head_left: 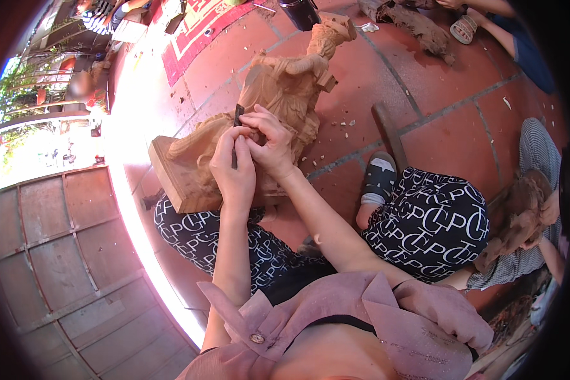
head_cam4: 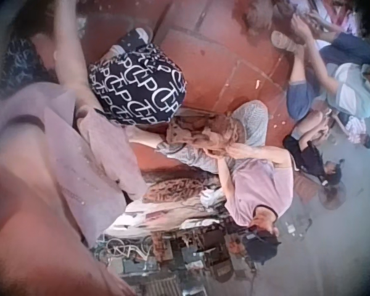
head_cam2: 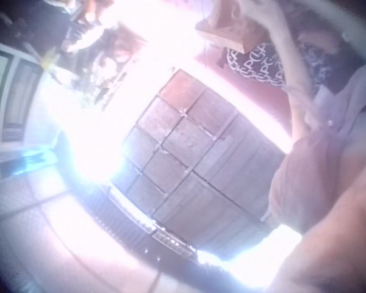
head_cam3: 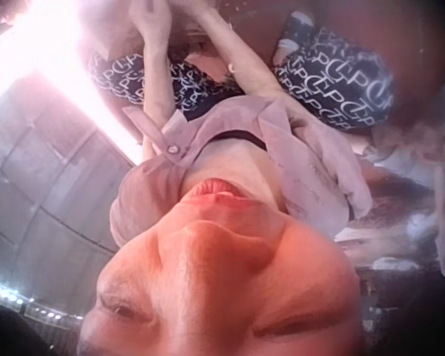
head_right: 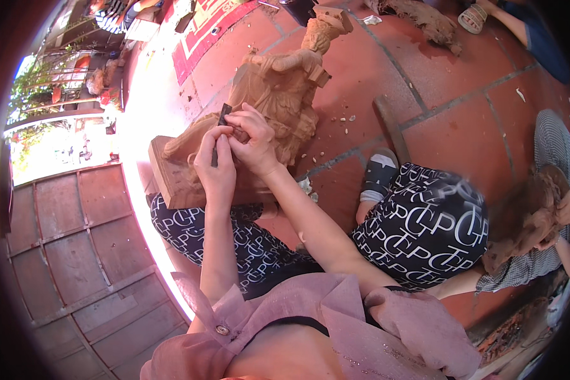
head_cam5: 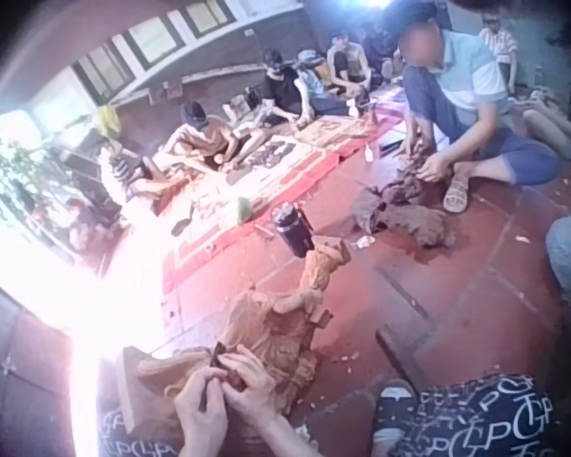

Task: The person carves a wooden figurine using a small carving knife while sitting on the floor. They hold the wood with one hand and carefully remove shavings with the other, focusing on detailing the figure's features.

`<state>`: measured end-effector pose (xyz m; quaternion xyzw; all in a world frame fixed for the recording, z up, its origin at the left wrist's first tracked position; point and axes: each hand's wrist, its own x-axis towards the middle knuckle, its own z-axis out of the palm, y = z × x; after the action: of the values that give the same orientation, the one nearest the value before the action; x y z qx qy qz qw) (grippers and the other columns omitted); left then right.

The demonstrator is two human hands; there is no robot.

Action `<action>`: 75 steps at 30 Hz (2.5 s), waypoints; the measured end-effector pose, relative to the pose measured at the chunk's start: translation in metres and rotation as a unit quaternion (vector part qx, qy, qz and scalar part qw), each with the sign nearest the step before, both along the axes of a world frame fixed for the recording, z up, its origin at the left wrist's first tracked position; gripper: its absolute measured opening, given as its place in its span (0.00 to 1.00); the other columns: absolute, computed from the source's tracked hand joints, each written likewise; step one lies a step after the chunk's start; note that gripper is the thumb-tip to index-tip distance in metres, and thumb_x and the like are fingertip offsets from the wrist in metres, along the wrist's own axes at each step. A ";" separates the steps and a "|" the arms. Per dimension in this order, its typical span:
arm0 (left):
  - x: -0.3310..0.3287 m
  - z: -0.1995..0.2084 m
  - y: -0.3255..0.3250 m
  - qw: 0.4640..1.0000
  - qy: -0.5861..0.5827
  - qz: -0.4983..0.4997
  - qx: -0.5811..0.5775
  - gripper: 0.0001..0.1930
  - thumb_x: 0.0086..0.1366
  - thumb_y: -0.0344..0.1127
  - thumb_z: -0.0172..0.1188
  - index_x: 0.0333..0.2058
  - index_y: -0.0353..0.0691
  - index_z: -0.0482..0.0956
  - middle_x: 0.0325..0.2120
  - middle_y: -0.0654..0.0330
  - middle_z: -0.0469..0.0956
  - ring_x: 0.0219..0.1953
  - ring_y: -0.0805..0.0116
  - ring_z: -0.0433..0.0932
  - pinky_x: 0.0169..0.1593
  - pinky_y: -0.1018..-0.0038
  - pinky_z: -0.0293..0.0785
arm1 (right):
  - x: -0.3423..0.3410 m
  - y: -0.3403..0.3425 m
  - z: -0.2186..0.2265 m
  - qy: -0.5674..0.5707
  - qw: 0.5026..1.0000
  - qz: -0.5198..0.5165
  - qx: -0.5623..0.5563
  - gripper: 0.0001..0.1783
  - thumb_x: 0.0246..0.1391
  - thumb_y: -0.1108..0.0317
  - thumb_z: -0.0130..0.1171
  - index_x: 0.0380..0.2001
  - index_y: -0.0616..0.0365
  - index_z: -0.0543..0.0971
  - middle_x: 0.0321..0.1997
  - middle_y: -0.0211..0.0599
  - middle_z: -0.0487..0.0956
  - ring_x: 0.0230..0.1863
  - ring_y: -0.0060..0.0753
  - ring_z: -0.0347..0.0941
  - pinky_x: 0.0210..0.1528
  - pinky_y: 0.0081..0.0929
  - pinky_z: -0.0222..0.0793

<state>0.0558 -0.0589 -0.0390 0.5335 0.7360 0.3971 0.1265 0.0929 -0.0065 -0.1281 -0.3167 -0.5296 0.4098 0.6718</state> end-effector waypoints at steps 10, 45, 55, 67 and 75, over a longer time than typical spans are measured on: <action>-0.009 -0.012 0.012 0.997 0.028 -0.060 0.028 0.06 0.60 0.24 0.46 0.33 0.32 0.73 0.27 0.55 0.74 0.31 0.69 0.74 0.38 0.76 0.69 | 0.000 -0.001 -0.006 0.001 0.999 -0.009 -0.052 0.17 0.36 0.76 0.61 0.35 0.60 0.77 0.39 0.41 0.77 0.43 0.40 0.74 0.47 0.30 0.70; -0.009 -0.016 0.027 0.991 0.047 -0.098 0.076 0.06 0.60 0.23 0.46 0.31 0.33 0.73 0.24 0.64 0.73 0.30 0.77 0.71 0.34 0.81 0.68 | -0.003 0.012 -0.013 0.099 0.988 0.030 -0.112 0.17 0.36 0.77 0.61 0.36 0.59 0.78 0.41 0.41 0.76 0.42 0.37 0.74 0.44 0.27 0.71; -0.013 -0.017 0.025 0.992 0.037 -0.090 0.085 0.05 0.61 0.23 0.46 0.30 0.33 0.72 0.24 0.62 0.73 0.28 0.76 0.72 0.34 0.80 0.68 | -0.005 0.011 -0.009 0.079 0.991 0.038 -0.096 0.17 0.36 0.74 0.63 0.36 0.57 0.79 0.38 0.39 0.76 0.40 0.34 0.74 0.42 0.24 0.70; 0.000 -0.012 0.015 0.997 0.010 -0.062 0.036 0.06 0.62 0.25 0.46 0.32 0.33 0.73 0.27 0.61 0.75 0.32 0.76 0.72 0.39 0.79 0.68 | 0.005 0.006 -0.003 0.057 0.995 0.012 -0.082 0.18 0.34 0.78 0.62 0.35 0.57 0.78 0.38 0.38 0.76 0.37 0.34 0.75 0.37 0.23 0.71; -0.003 -0.007 0.015 0.998 0.027 -0.062 0.001 0.06 0.61 0.25 0.47 0.31 0.33 0.73 0.25 0.62 0.74 0.31 0.77 0.71 0.38 0.80 0.67 | 0.003 0.008 -0.009 0.024 0.998 0.007 -0.054 0.18 0.36 0.78 0.61 0.36 0.56 0.78 0.39 0.38 0.75 0.36 0.30 0.74 0.35 0.21 0.71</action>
<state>0.0523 -0.0437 -0.0458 0.5883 0.7045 0.3748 0.1304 0.0954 0.0014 -0.1370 -0.3391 -0.4921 0.4502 0.6634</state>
